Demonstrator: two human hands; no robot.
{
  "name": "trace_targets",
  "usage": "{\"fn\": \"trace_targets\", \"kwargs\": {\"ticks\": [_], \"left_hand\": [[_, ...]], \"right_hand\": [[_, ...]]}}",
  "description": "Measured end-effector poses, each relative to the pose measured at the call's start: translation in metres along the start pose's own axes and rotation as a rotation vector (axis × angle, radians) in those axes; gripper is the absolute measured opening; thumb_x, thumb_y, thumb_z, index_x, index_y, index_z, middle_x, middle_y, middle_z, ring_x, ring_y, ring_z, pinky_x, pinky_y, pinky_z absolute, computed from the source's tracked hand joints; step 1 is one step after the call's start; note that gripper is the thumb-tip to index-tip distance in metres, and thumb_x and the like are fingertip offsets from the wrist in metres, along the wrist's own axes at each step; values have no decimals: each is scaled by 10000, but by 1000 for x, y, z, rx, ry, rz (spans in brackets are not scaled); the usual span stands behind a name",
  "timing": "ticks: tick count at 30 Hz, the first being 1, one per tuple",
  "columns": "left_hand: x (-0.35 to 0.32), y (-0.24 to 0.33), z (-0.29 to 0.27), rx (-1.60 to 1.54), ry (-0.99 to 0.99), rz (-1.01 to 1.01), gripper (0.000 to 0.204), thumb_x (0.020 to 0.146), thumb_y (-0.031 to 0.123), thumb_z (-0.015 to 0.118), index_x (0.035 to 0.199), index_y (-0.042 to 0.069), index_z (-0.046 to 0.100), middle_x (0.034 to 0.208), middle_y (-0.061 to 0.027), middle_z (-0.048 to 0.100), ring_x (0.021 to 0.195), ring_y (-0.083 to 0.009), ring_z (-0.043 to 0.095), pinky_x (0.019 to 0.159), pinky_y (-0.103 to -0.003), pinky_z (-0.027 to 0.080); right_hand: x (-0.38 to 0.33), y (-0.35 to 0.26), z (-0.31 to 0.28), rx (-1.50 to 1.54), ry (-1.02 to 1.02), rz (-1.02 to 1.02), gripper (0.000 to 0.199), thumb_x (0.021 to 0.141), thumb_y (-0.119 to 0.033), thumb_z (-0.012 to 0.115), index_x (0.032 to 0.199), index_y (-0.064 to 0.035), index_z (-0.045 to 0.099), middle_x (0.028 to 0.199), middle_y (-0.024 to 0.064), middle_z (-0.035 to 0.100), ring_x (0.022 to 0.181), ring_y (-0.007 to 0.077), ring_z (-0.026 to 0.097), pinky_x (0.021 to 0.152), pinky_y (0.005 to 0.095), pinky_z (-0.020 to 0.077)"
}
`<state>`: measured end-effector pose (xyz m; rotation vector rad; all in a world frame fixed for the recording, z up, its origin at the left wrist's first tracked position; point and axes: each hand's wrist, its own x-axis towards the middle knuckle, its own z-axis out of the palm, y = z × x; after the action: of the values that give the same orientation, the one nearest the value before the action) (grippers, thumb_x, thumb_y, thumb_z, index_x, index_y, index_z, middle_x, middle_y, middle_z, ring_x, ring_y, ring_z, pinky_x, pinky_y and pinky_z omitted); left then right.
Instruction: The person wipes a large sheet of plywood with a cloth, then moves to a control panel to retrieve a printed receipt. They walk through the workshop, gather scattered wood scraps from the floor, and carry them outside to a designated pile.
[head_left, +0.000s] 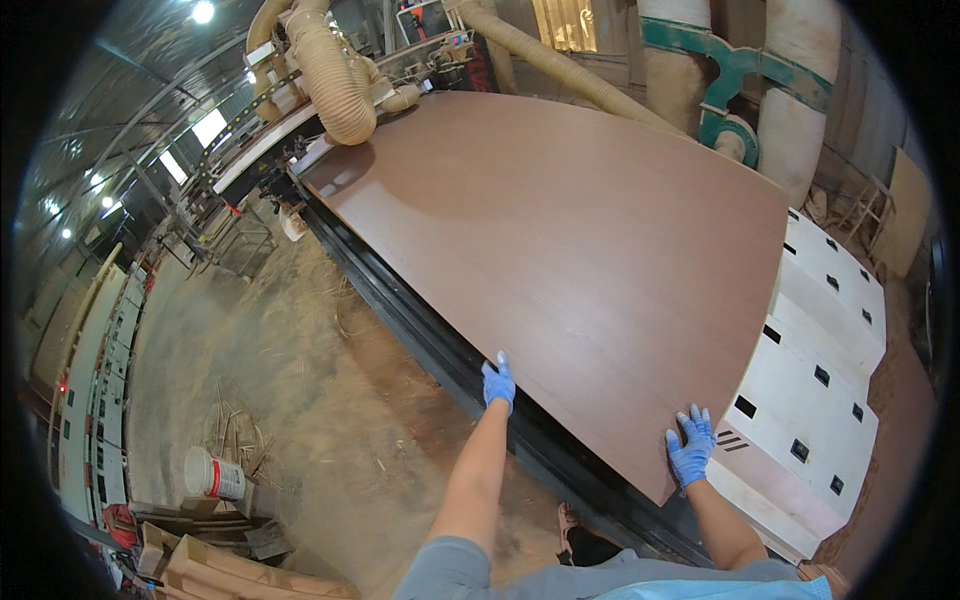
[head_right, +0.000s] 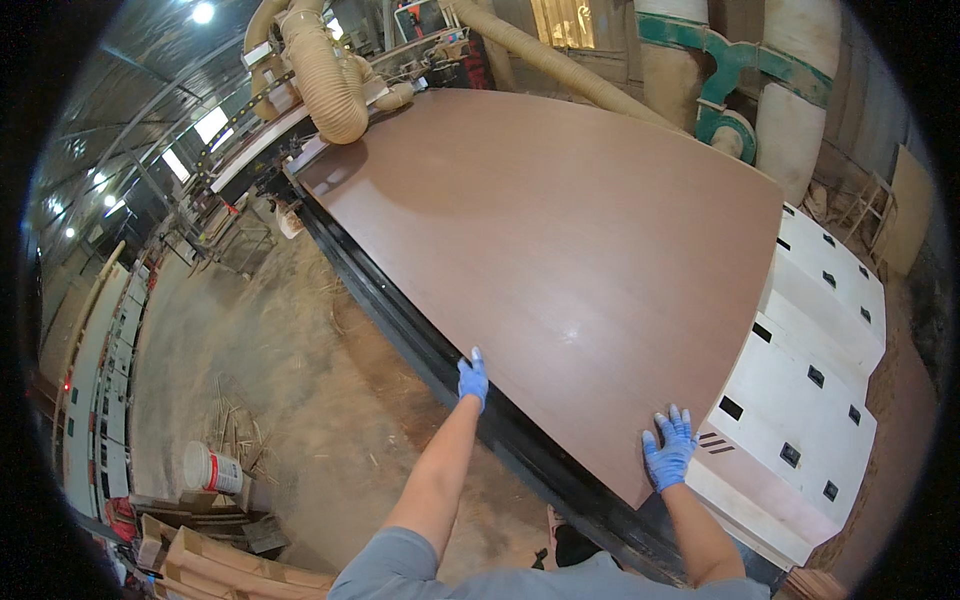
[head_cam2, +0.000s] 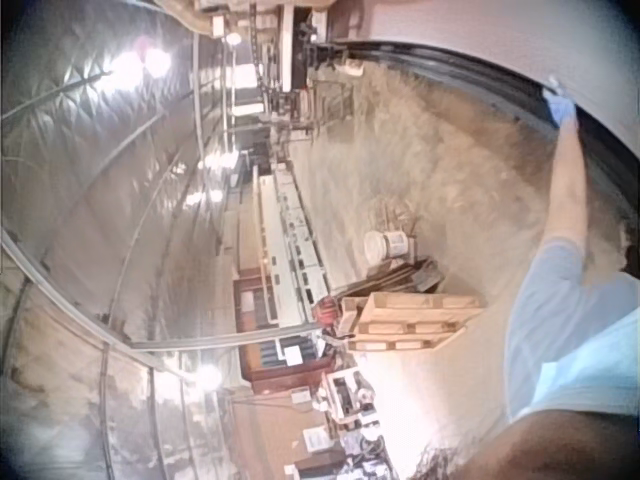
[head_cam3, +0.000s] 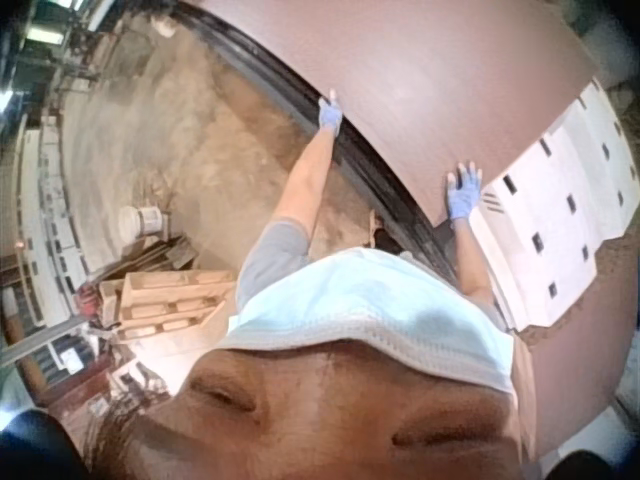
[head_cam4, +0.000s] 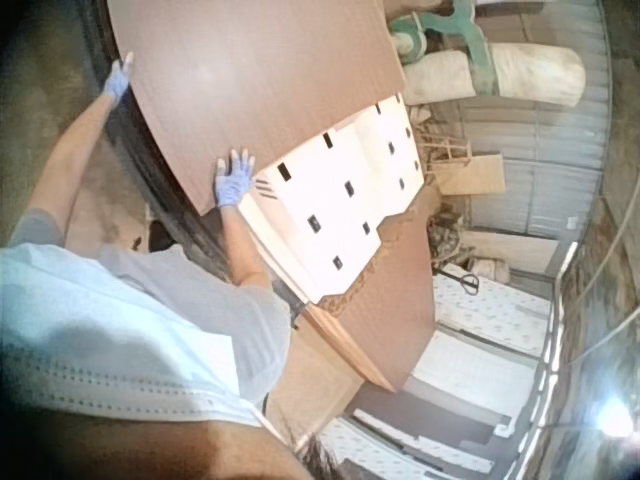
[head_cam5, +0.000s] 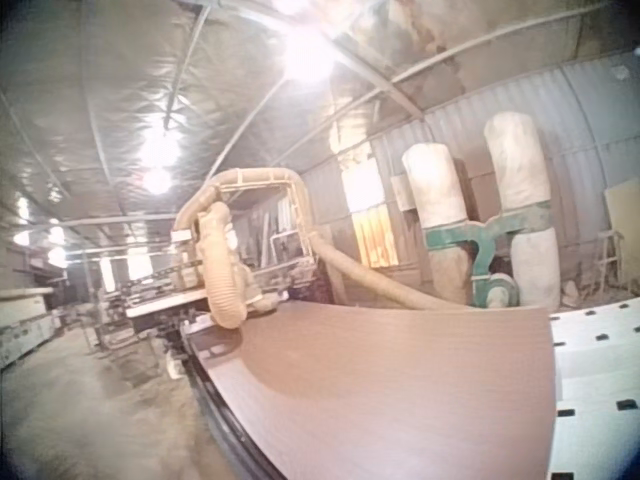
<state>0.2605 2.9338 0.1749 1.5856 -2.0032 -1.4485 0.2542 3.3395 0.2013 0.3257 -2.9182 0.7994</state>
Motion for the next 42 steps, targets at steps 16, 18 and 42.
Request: {"fn": "trace_targets", "kwargs": {"ticks": [16,18,42], "left_hand": [[-38,-375,-319,262,32,-720,634,837,544,501,1216,38,540,1157,-217,590,1129,-346,538,917,-430,431],[0,-317,-326,391,70,-434,597,828,493,559,1216,41,535,1165,-217,584,1115,-342,544,934,-419,419],[353,85,-92,-269,257,572,579,883,267,565,1367,34,349,1492,-254,57,1382,-357,113,1096,-452,184]], "right_hand": [[-25,3,34,-172,376,257,331,843,-201,585,1143,-60,589,1304,182,485,1182,335,468,1020,395,350],[-43,0,44,-166,415,417,321,867,-184,556,1155,-45,579,1284,181,504,1162,332,486,1010,393,362],[54,-49,90,-208,449,1083,414,870,-262,468,1183,-2,544,1127,198,597,1033,360,553,910,402,422]]}}
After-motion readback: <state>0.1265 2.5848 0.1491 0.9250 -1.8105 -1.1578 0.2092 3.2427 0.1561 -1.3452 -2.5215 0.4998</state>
